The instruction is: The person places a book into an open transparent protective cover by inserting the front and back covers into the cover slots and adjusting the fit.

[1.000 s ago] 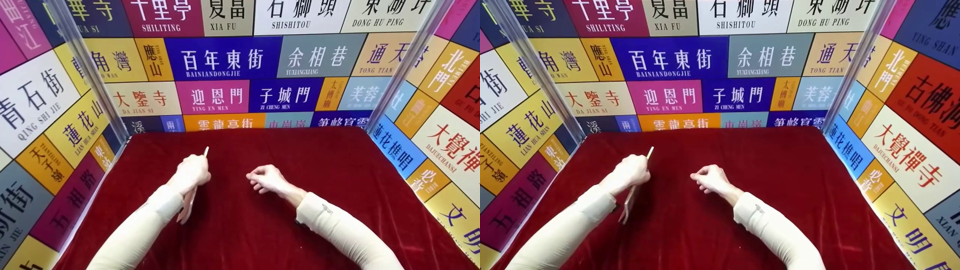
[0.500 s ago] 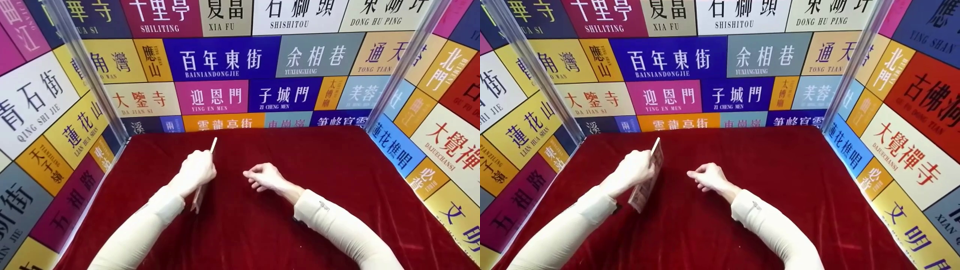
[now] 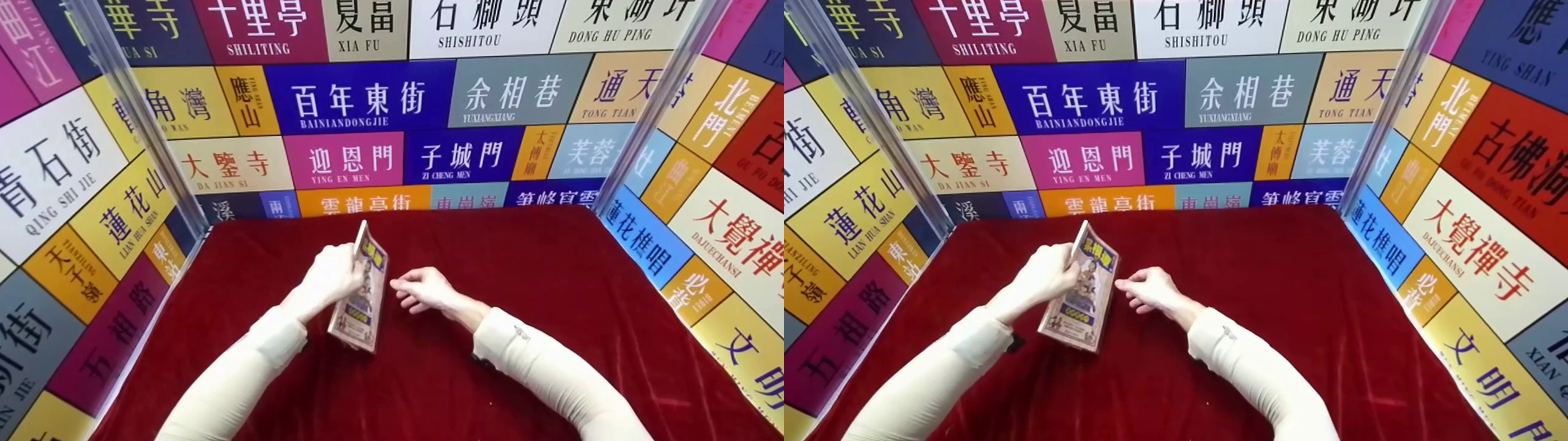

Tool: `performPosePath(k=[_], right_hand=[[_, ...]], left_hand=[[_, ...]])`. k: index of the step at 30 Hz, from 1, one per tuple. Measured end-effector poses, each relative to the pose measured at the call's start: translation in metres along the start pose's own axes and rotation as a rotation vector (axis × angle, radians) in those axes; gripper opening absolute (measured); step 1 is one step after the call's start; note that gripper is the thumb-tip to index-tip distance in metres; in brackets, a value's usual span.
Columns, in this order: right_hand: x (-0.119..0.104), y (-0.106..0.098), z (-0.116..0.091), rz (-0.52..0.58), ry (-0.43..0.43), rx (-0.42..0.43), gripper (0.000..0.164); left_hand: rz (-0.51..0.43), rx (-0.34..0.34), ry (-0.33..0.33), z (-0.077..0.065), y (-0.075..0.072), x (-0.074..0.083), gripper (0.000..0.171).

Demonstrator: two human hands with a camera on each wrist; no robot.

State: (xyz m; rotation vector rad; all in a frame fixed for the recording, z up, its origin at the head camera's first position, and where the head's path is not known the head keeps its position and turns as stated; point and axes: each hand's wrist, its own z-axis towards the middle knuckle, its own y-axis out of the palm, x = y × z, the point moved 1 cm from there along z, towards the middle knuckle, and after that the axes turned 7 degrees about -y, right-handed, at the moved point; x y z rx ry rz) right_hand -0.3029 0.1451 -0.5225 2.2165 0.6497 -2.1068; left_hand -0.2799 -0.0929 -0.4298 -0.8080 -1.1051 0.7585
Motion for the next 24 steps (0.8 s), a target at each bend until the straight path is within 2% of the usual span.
performPosePath(k=[9, 13, 18, 24], right_hand=[[-0.003, 0.000, 0.004, 0.089, 0.027, -0.010, 0.042], [-0.003, 0.000, 0.007, 0.145, 0.042, -0.017, 0.045], [0.000, -0.004, 0.011, 0.244, 0.064, -0.001, 0.035], [0.001, -0.010, 0.013, 0.366, 0.068, 0.008, 0.029]], left_hand=[[-0.104, -0.002, 0.020, 0.001, 0.009, 0.006, 0.017], [-0.177, -0.010, 0.020, 0.000, 0.014, 0.005, 0.019], [-0.280, -0.021, 0.027, 0.000, 0.021, 0.002, 0.027], [-0.469, -0.067, -0.045, 0.003, 0.029, -0.004, 0.030]])
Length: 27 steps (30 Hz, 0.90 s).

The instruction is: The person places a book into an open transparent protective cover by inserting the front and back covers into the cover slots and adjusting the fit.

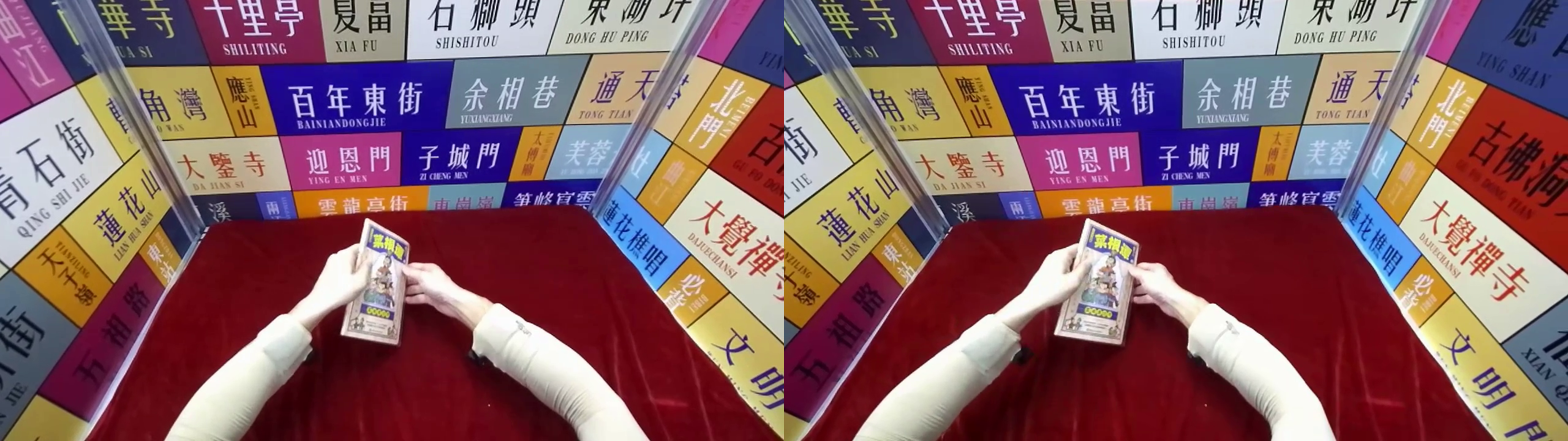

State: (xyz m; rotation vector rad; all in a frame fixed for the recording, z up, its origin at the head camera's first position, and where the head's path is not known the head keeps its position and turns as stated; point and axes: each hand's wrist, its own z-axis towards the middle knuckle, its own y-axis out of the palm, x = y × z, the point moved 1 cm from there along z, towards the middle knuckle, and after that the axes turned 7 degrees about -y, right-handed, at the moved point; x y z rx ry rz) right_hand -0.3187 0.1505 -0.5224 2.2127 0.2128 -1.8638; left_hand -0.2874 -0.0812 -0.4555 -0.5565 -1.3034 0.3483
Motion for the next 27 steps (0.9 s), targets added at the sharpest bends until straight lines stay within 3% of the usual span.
performPosePath(k=[5, 14, 21, 27], right_hand=[[-0.003, -0.007, -0.002, 0.034, -0.024, 0.037, 0.033], [-0.002, -0.028, -0.007, -0.071, -0.029, 0.119, 0.021], [-0.002, -0.036, -0.016, -0.153, -0.019, 0.110, 0.025], [0.007, -0.036, -0.021, -0.246, 0.026, 0.052, 0.037]], left_hand=[[-0.139, -0.002, -0.076, 0.006, 0.005, -0.008, 0.027], [-0.439, -0.077, -0.263, 0.017, 0.027, -0.023, 0.032], [-0.550, -0.146, -0.404, 0.024, 0.050, -0.033, 0.037], [-0.600, -0.181, -0.458, 0.024, 0.068, -0.034, 0.046]])
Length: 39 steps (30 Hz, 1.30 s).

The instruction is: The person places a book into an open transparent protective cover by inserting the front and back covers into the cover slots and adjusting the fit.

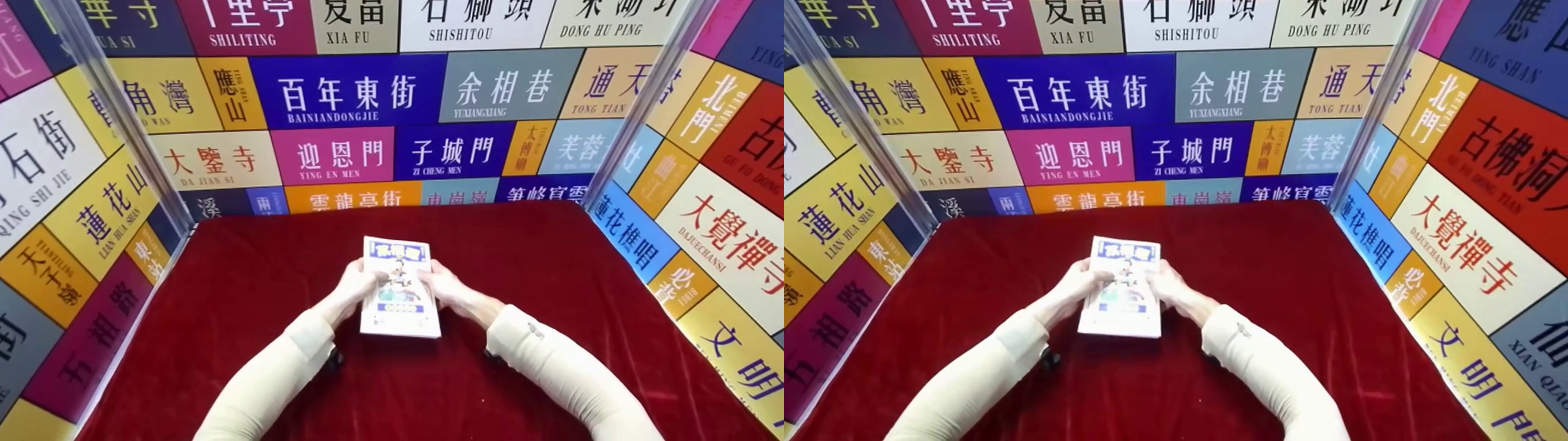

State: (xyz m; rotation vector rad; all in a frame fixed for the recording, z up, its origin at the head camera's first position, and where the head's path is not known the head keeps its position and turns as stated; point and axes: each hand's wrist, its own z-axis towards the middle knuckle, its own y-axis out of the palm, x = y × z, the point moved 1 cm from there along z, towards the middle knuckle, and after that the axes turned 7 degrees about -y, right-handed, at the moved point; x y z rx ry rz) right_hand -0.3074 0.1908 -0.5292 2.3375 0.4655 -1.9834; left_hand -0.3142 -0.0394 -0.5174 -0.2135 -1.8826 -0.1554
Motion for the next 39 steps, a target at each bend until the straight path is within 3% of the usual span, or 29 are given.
performPosePath(k=[4, 6, 10, 14, 17, 23, 31, 39], right_hand=[[0.003, -0.006, -0.002, -0.001, -0.003, 0.043, 0.035], [0.004, -0.009, -0.002, -0.001, -0.014, 0.065, 0.032], [0.004, -0.014, -0.003, -0.031, -0.043, 0.094, 0.029], [0.006, -0.019, -0.005, -0.038, -0.029, 0.114, 0.026], [0.009, -0.024, -0.005, -0.029, 0.003, 0.130, 0.026], [0.019, -0.035, -0.004, -0.086, 0.027, 0.155, 0.032], [0.023, -0.038, -0.002, -0.189, 0.051, 0.204, 0.026], [0.026, -0.041, 0.001, -0.314, 0.026, 0.251, 0.024]], left_hand=[[-0.089, -0.071, -0.080, 0.004, 0.008, -0.004, 0.042], [-0.135, -0.073, -0.135, 0.006, 0.010, -0.007, 0.038], [-0.145, 0.012, -0.174, 0.010, 0.012, -0.016, 0.031], [-0.115, 0.098, -0.151, 0.014, 0.013, -0.024, 0.030], [-0.076, 0.114, -0.123, 0.015, 0.013, -0.025, 0.032], [0.151, 0.140, -0.053, 0.012, 0.014, -0.023, 0.033], [0.665, 0.324, 0.107, 0.018, 0.012, -0.025, 0.031], [0.839, 0.340, 0.236, 0.014, 0.016, -0.024, 0.023]])
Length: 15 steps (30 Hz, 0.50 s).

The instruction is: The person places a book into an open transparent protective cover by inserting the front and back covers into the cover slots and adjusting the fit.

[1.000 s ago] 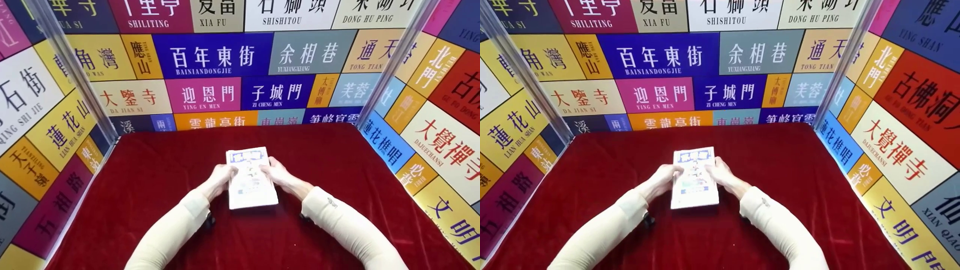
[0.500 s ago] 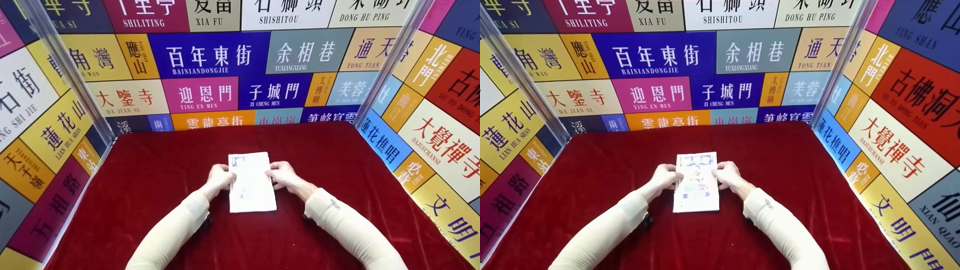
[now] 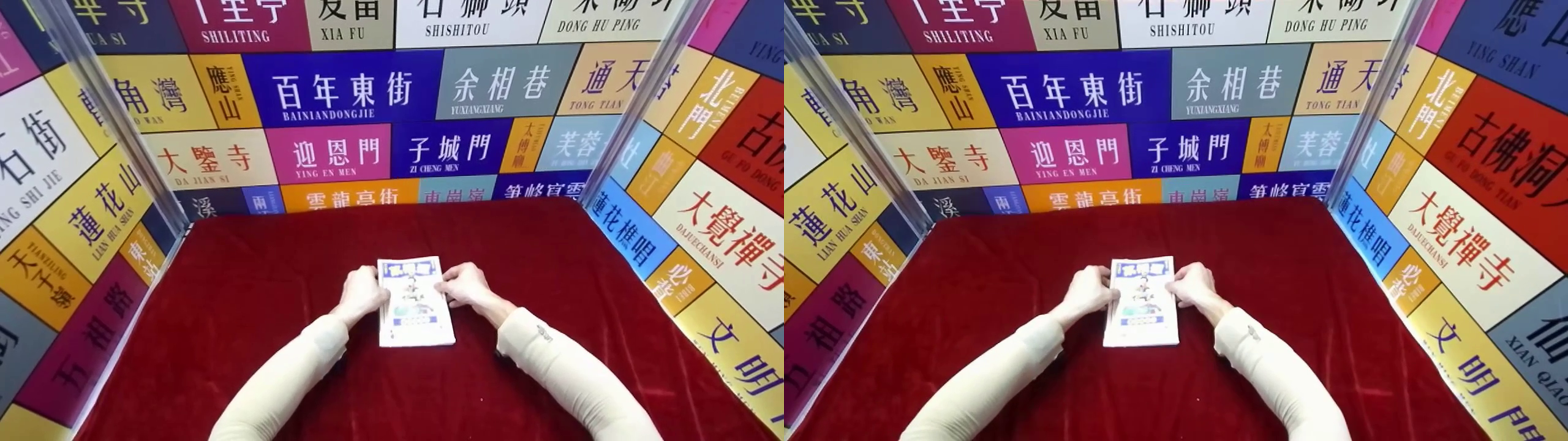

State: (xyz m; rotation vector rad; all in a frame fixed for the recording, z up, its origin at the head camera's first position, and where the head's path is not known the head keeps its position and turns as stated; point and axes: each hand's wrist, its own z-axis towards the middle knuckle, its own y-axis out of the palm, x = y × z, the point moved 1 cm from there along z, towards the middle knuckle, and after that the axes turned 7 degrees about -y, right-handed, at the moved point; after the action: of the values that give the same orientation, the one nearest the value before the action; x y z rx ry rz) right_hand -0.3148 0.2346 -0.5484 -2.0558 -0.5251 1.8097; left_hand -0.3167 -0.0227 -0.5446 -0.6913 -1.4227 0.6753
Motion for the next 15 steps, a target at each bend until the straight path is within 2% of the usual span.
performPosePath(k=[4, 7, 11, 15], right_hand=[[0.002, 0.000, 0.002, -0.050, -0.035, 0.008, 0.020], [0.001, -0.001, 0.002, -0.212, -0.092, 0.035, 0.018], [-0.002, -0.006, -0.001, -0.487, -0.218, 0.097, 0.019], [-0.008, -0.012, -0.008, -0.624, -0.327, 0.115, 0.025]], left_hand=[[0.089, -0.001, 0.040, -0.003, 0.000, 0.002, 0.015], [0.152, -0.016, 0.059, -0.005, -0.001, 0.005, 0.013], [0.226, -0.011, 0.107, -0.009, -0.005, 0.008, 0.012], [0.276, 0.024, 0.184, -0.012, -0.008, 0.008, 0.018]])
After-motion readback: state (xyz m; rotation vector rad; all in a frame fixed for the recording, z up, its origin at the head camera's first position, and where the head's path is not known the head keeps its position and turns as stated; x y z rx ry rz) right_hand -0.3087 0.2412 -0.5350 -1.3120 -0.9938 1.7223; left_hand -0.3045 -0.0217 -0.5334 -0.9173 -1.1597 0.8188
